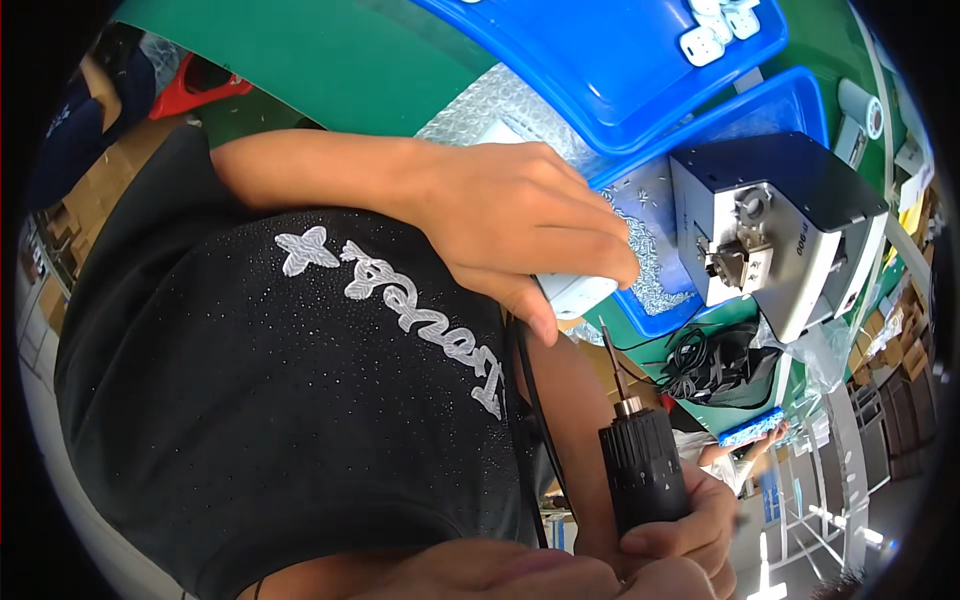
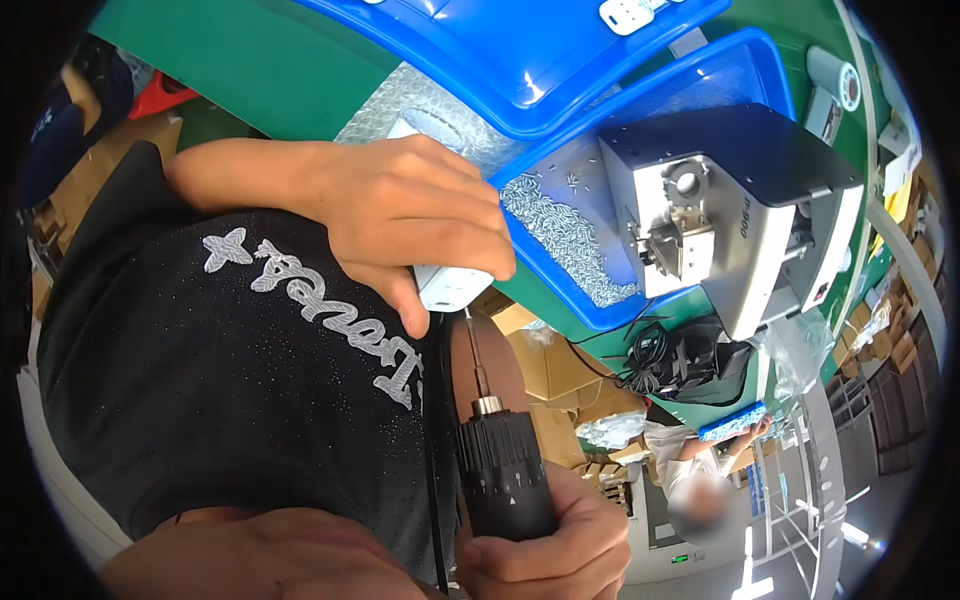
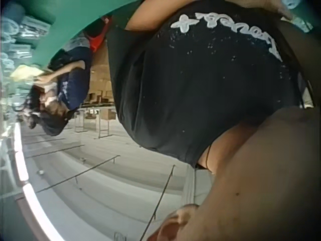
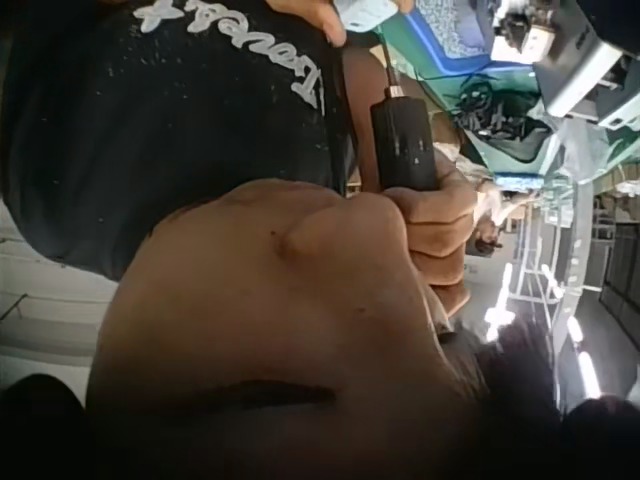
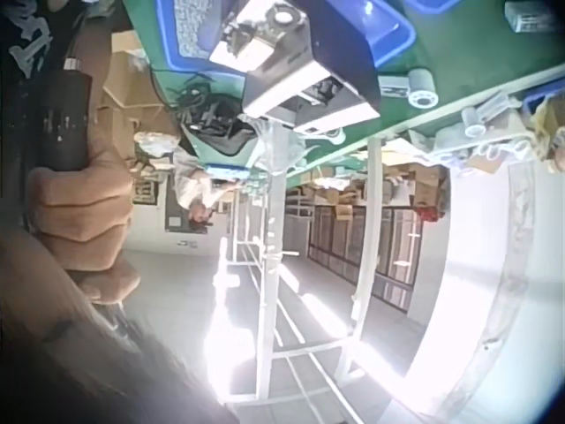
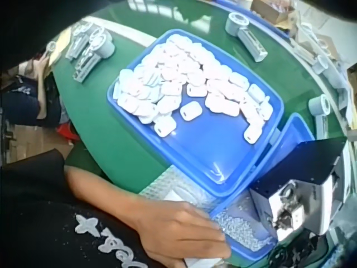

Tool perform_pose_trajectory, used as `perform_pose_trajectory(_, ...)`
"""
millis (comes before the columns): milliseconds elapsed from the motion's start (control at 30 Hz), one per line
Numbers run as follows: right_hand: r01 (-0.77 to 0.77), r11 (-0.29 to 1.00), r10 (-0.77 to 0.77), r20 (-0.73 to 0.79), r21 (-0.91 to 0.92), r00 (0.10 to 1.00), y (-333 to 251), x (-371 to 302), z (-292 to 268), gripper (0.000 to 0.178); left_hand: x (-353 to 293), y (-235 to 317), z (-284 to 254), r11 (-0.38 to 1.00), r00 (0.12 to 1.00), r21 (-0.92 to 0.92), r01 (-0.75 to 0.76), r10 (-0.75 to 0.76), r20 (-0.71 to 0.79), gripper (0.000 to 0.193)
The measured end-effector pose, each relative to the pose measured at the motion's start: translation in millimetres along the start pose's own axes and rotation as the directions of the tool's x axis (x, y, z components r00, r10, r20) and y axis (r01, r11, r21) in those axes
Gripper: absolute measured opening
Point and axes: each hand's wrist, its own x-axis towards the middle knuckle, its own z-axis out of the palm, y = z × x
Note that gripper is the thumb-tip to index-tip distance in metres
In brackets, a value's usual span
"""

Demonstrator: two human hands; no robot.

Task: Assemble small white electronic components using an electric screwdriver and a screw dispenser at a factory workbench.

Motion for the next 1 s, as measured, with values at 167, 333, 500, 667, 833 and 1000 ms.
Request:
perform_pose_trajectory(167, -0.211, 0.952, 0.197, -0.085, -0.221, 0.977, 12.7, 5.3, 23.5, 0.021, -3.1, -1.8, 4.3, 1.0, 0.999, 0.026, 0.004, -0.003, -0.039, 0.064)
perform_pose_trajectory(333, -0.155, 0.987, 0.153, -0.036, -0.036, 0.988, 28.1, 6.8, 23.1, 0.024, -0.6, 3.0, 7.8, 0.999, 0.999, 0.046, 0.024, -0.023, -0.031, 0.062)
perform_pose_trajectory(500, -0.175, 0.983, 0.171, -0.072, -0.046, 0.983, 28.0, 7.0, 20.3, 0.025, 2.1, 1.9, 8.7, 0.999, 0.999, 0.041, 0.027, -0.026, -0.02, 0.062)
perform_pose_trajectory(667, -0.257, 0.956, 0.253, -0.049, -0.143, 0.966, 15.6, 4.6, 9.6, 0.022, 2.8, 0.7, 5.5, 0.997, 0.999, 0.061, 0.039, -0.039, -0.003, 0.063)
perform_pose_trajectory(833, -0.03, 0.948, -0.036, -0.2, -0.316, 0.979, 63.9, 28.8, -34.0, 0.041, 4.8, 1.0, 9.4, 0.998, 0.999, 0.038, 0.042, -0.042, -0.003, 0.063)
perform_pose_trajectory(1000, -0.199, 0.619, -0.234, -0.42, -0.76, 0.877, 91.7, 48.9, -47.7, 0.095, 7.3, 3.6, 1.3, 0.998, 0.996, 0.002, 0.058, -0.058, 0.063, 0.063)
